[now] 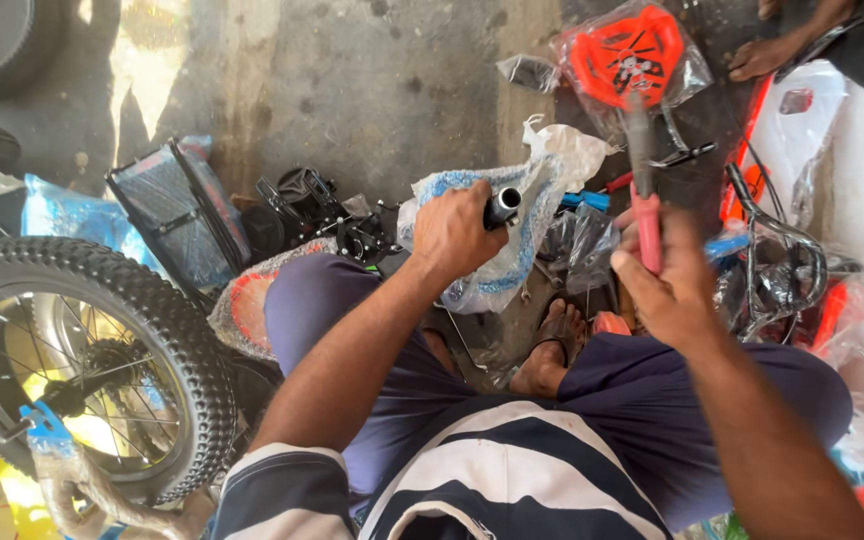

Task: The person sits on the floor and uses a wrench to tighten a bolt on a metal bicycle seat post. They repeatedly adjust the wrench and apply torque to the bolt while holding the seat post steady with their other hand.

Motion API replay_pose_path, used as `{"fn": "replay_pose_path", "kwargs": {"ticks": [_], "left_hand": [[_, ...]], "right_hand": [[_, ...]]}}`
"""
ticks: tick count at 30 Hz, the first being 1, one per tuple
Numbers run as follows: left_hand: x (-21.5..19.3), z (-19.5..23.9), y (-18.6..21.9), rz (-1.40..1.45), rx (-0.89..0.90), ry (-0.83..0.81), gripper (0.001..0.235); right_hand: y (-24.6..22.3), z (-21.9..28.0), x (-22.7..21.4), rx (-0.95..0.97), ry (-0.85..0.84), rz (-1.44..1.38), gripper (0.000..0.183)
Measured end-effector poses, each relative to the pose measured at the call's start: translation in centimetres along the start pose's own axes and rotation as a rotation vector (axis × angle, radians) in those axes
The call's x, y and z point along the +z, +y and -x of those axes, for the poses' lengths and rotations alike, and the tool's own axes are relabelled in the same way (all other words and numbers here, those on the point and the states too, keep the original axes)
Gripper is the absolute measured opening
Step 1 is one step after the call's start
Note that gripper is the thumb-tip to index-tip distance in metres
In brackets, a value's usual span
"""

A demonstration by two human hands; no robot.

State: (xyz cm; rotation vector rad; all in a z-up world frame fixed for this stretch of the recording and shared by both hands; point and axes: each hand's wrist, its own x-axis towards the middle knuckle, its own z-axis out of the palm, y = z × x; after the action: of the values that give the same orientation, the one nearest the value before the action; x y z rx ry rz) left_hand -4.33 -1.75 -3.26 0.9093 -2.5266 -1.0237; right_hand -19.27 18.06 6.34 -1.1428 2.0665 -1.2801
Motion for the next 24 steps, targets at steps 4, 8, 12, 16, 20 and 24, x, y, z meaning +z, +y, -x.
{"fn": "replay_pose_path", "kwargs": {"ticks": [4, 8, 12, 16, 20, 24], "left_hand": [[0.1, 0.5, 0.8, -0.025, 0.005, -0.039, 0.036], [0.2, 1.0, 0.9, 0.009, 0.038, -0.034, 0.039], [0.0, 1.2, 1.2, -0.029, 0.033, -0.059, 0.037], [-0.8, 1.0, 1.7, 0.01, 0.012, -0.05, 0.037], [-0.7, 1.1, 1.9, -0.012, 0.006, -0.067, 0.037], [-0.2, 1.1, 2.2, -0.004, 0.046, -0.059, 0.038]], "right_hand": [[-6.6, 2.4, 0.5, -0.381, 0.348, 0.252, 0.046], [-7.4, 1.5, 2.7, -0.778, 0.056, 0.761, 0.037], [-6.2, 3.6, 2.2, -0.611, 0.217, 0.619, 0.046], [-6.2, 5.1, -0.2, -0.574, 0.366, 0.608, 0.039], [-4.5, 4.0, 1.8, -0.558, 0.156, 0.732, 0.055], [-3.2, 4.1, 3.1, -0.546, 0.142, 0.699, 0.064]]}}
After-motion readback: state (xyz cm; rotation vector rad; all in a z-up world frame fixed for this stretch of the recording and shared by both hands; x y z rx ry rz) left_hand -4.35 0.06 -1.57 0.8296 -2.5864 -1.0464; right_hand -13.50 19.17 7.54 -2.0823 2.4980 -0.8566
